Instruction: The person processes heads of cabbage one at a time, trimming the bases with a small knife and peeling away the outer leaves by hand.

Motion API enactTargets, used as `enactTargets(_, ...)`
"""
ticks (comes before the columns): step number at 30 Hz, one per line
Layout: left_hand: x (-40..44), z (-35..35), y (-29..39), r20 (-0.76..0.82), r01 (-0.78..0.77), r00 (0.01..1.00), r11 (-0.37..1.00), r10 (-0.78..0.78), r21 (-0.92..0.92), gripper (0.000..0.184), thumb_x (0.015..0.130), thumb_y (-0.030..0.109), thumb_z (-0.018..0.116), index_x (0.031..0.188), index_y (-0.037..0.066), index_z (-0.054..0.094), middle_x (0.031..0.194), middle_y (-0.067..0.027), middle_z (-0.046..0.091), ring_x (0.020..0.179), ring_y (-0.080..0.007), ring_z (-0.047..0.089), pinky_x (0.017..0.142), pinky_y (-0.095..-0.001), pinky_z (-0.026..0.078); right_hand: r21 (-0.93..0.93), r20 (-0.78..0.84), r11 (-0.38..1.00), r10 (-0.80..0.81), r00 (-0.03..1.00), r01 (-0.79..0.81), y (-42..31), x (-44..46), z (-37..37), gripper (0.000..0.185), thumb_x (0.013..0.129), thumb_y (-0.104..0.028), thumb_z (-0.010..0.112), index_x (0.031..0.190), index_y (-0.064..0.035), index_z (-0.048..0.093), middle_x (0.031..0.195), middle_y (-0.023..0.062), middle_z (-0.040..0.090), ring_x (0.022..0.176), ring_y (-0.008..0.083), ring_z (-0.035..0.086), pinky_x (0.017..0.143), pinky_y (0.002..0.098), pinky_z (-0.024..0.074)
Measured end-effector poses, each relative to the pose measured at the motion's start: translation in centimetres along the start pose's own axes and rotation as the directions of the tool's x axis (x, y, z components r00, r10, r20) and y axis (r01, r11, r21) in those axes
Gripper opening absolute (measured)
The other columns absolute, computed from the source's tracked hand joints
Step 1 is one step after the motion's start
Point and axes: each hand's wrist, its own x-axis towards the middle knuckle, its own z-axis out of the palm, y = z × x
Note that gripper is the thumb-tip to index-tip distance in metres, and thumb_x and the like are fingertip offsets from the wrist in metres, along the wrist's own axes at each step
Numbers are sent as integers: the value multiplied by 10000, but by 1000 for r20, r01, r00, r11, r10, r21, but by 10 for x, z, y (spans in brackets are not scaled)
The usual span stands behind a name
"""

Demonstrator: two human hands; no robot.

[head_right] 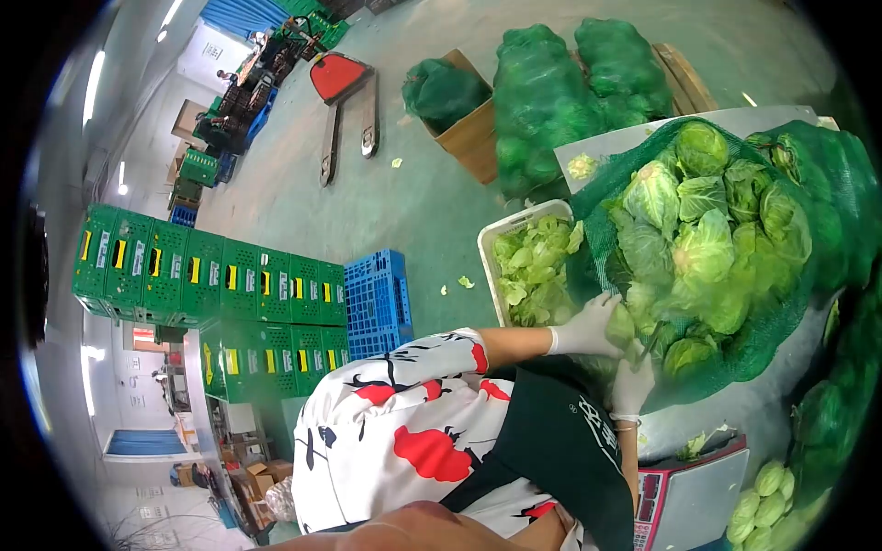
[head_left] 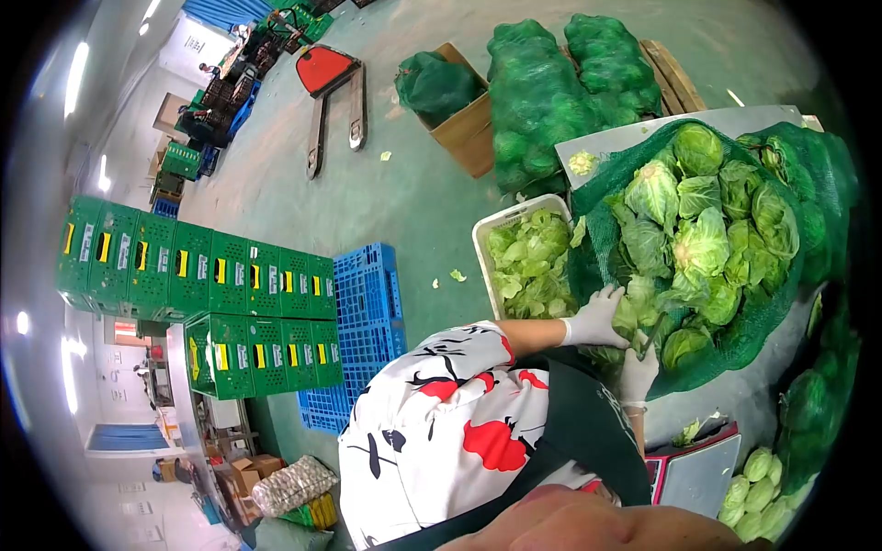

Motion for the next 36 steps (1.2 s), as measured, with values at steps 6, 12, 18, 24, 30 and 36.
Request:
enactTargets(6, 12, -5, -18, 89, 119, 991, 971, -102, -207, 1351, 574, 568, 893, 1517, -88, 183, 1480, -345, 342, 1345, -444, 429, 1128, -416, 369, -87, -81, 987, -144, 986, 137, -7, 7, 1, 407, 814, 25, 587, 1220, 20, 611, 1080, 150, 675, 942, 250, 647, 874, 350, 503)
enactTargets(12, 17, 2, -14, 65, 114, 993, 970, -102, -217, 1385, 566, 557, 903, 1529, -78, 138, 1478, -338, 359, 1363, -430, 420, 1125, -405, 376, -433, -203, 886, -272, 940, 163, -1, 11, 1, 356, 807, -51, 602, 1160, -7, 610, 1087, 186, 655, 989, 355, 648, 881, 416, 504)
enactTargets(18, -2, -2, 1, -13, -114, 993, 993, 114, -41, 1379, 547, 541, 912, 1529, -58, 151, 1512, -327, 305, 1389, -448, 370, 1133, -429, 367, -149, -144, 989, -43, 989, 21, 6, 23, -29, 255, 799, -49, 602, 1043, 23, 600, 784, 197, 641, 680, 335, 606, 682, 406, 493)
enactTargets(24, 24, -9, 9, 123, -109, 987, 991, 99, 74, 1261, 554, 548, 888, 1475, -65, 282, 1386, -283, 458, 1279, -410, 493, 1047, -435, 438, -508, -227, 860, -179, 957, 40, 29, 31, -32, 365, 825, -117, 629, 1159, 29, 619, 957, 247, 691, 816, 374, 679, 764, 432, 534)
enactTargets(30, 45, -11, -4, 199, -197, 965, 975, 174, 105, 1240, 582, 529, 880, 1473, -97, 288, 1396, -322, 456, 1264, -403, 519, 1045, -385, 450, -689, -216, 724, -151, 965, -40, 24, 42, -22, 455, 843, -162, 628, 1259, 12, 572, 1082, 276, 674, 900, 430, 672, 793, 499, 534)
enactTargets(36, 32, -17, -41, 224, -29, 962, 874, 157, -485, 1359, 581, 597, 888, 1528, -71, 179, 1470, -320, 399, 1296, -385, 514, 1029, -375, 473, -616, -57, 787, -30, 998, -11, 40, 29, -18, 301, 855, -125, 605, 1142, -43, 567, 895, 275, 682, 811, 481, 656, 734, 557, 513)
